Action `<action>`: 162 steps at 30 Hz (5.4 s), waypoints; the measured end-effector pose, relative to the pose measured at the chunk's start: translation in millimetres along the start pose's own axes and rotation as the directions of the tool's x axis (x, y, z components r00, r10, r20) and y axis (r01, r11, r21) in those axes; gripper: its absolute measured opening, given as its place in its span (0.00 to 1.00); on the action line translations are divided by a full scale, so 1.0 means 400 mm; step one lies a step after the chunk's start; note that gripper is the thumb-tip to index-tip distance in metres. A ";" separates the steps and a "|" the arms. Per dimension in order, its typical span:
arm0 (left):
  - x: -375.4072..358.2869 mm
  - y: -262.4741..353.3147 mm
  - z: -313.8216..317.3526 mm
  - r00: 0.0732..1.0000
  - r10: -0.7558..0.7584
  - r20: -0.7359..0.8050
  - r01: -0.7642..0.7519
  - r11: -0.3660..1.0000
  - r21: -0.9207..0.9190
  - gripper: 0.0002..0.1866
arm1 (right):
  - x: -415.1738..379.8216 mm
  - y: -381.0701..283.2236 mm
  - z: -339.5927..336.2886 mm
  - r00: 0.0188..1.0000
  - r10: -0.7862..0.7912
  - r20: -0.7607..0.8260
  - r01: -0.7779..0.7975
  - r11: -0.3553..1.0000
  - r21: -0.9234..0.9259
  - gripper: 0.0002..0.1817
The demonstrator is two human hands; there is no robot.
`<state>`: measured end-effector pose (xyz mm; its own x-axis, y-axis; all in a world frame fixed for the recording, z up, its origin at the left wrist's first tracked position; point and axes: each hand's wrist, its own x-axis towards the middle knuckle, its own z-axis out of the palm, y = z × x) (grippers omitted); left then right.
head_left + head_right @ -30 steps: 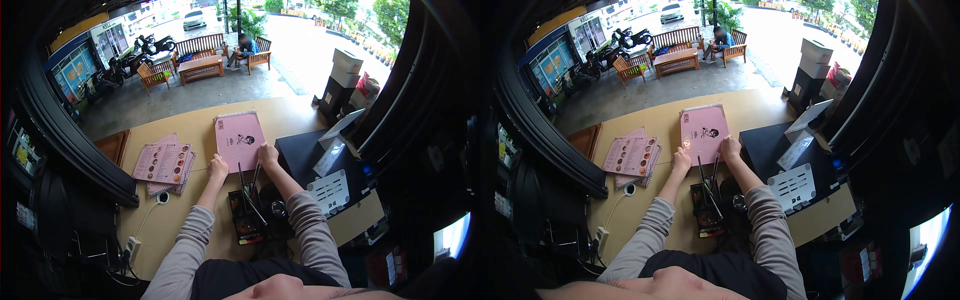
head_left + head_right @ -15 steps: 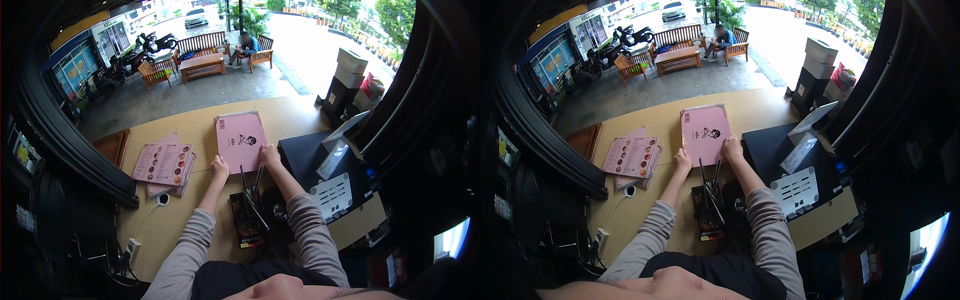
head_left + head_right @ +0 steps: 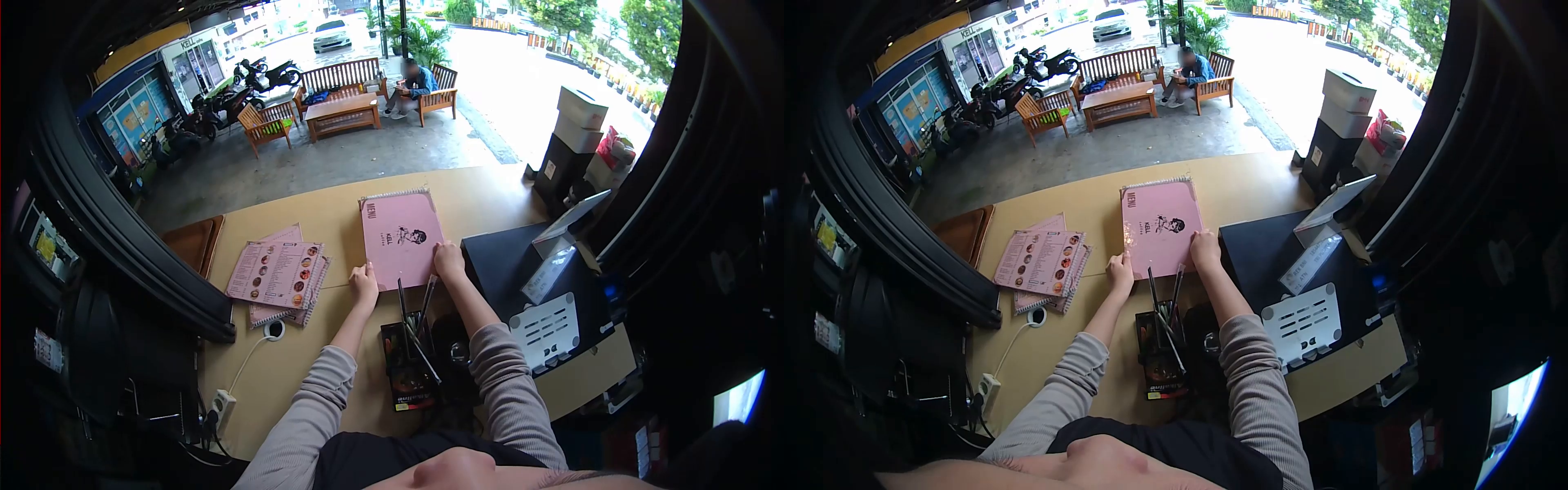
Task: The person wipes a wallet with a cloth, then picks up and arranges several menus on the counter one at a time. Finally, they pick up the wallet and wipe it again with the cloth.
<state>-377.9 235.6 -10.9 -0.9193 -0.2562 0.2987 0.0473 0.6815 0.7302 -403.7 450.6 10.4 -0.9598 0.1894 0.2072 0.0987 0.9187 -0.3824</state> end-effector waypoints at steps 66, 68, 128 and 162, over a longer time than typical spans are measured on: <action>0.057 -0.479 -0.585 0.998 0.053 -0.039 -0.036 0.936 0.350 0.28 | -0.059 -0.726 0.246 0.946 -0.298 0.125 0.289 0.954 0.085 0.40; 0.059 -0.504 -0.568 1.000 0.017 -0.018 -0.010 0.936 0.353 0.34 | -0.046 -0.732 0.249 0.908 -0.290 0.301 0.263 0.956 0.128 0.41; 0.001 -0.339 -0.635 0.926 -0.302 0.226 0.375 0.676 -0.634 0.14 | -0.349 -0.585 0.050 0.936 0.024 0.352 -0.351 0.171 0.921 0.20; 0.152 0.150 -0.296 0.969 -0.095 0.230 0.201 0.841 -0.503 0.21 | -0.090 -0.170 -0.316 0.968 0.097 0.232 -0.250 0.474 0.844 0.11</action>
<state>-384.9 179.8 123.8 -0.9847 -0.1552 0.0792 0.0512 0.1765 0.9830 -342.6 425.1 143.0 -0.9804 0.1916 -0.0454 0.0646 0.0953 -0.9933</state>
